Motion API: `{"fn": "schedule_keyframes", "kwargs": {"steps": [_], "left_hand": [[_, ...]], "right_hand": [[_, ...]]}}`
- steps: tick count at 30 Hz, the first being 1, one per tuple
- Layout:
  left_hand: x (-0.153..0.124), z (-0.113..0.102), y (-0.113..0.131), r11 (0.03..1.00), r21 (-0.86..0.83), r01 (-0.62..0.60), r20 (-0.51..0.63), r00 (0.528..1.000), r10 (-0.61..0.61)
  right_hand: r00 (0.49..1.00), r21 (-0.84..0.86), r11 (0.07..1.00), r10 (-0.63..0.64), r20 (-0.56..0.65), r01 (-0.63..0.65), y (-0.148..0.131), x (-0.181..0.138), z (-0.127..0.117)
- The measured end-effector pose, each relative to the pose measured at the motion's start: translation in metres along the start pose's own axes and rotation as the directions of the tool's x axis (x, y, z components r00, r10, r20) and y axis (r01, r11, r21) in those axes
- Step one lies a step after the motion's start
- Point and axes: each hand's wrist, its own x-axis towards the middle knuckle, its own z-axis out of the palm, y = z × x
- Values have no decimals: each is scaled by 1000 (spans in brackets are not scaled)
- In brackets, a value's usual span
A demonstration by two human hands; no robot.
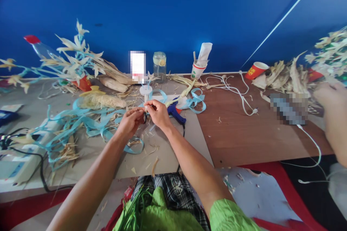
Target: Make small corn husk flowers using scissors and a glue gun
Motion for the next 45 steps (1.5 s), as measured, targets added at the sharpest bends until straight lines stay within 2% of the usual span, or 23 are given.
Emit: {"fn": "schedule_keyframes", "kwargs": {"steps": [9,17,23,30,33,38,41,45], "left_hand": [[2,0,-3,998,69,-8,-25,1000,10],[3,-1,-6,982,176,-74,-70,994,87],[4,-2,-7,975,199,-102,-41,993,112],[5,-4,-10,968,237,-80,-33,995,90],[5,-3,-10,964,252,-87,-26,995,96],[5,-3,-12,966,245,-84,-43,994,98],[6,-4,-11,969,227,-92,-53,993,107],[4,-4,-8,964,245,-105,-37,992,117]], "right_hand": [[1000,-32,999,-8,3,8,0,-1,1],[1000,4,1000,-19,-12,20,3,0,1],[1000,8,1000,-8,-23,8,3,1,1],[999,58,998,36,-14,-35,-2,0,2],[998,114,992,53,-25,-49,-1,0,4],[983,331,935,163,-87,-126,2,3,3],[977,364,911,211,-8,-194,1,4,0],[967,282,927,222,126,-250,0,1,-1]]}}
